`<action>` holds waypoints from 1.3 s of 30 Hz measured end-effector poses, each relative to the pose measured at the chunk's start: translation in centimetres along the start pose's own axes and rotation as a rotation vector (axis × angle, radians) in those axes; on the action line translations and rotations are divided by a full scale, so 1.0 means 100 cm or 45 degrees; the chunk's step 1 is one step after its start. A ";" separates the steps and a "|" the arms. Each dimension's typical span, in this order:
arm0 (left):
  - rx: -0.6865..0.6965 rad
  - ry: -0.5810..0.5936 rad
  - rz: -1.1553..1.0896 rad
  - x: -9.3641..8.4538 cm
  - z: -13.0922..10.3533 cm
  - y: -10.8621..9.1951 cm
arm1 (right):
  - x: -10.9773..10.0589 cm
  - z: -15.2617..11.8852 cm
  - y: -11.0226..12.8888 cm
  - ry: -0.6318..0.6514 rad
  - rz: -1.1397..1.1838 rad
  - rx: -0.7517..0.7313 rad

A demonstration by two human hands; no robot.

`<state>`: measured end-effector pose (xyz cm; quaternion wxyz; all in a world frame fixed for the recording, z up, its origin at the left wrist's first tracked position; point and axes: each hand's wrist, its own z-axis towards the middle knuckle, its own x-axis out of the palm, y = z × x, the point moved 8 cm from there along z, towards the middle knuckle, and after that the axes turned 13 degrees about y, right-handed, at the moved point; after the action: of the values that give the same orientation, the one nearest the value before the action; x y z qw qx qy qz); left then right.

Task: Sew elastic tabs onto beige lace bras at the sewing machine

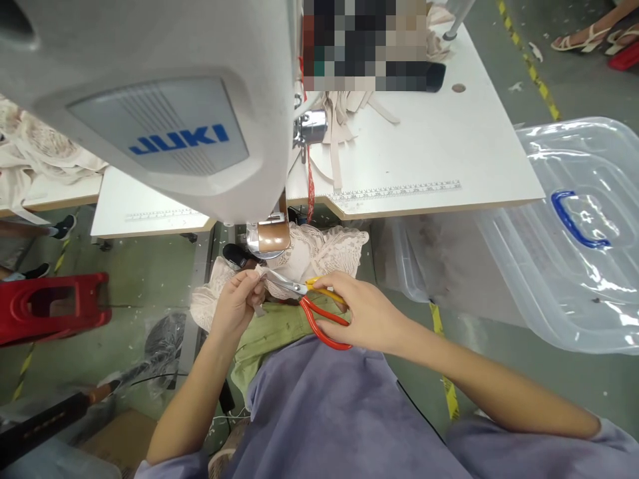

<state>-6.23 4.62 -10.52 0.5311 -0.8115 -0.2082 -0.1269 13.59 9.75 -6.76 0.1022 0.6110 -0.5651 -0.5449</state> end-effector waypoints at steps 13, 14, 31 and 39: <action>0.090 -0.109 0.292 -0.009 -0.008 -0.006 | 0.003 0.026 0.005 0.052 0.068 0.003; 0.104 -0.117 0.299 -0.009 -0.009 -0.006 | 0.002 0.024 0.004 0.048 0.068 0.005; -0.119 0.191 0.120 0.039 -0.002 -0.011 | -0.164 0.001 -0.060 -0.671 -0.740 0.275; -0.447 0.629 0.425 0.067 -0.009 -0.006 | -0.009 0.029 0.033 0.001 -0.546 -0.552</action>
<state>-0.62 5.35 -6.82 0.4314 -0.8580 0.0873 -0.2649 9.60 10.81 -4.94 0.1132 0.6805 -0.2937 -0.6617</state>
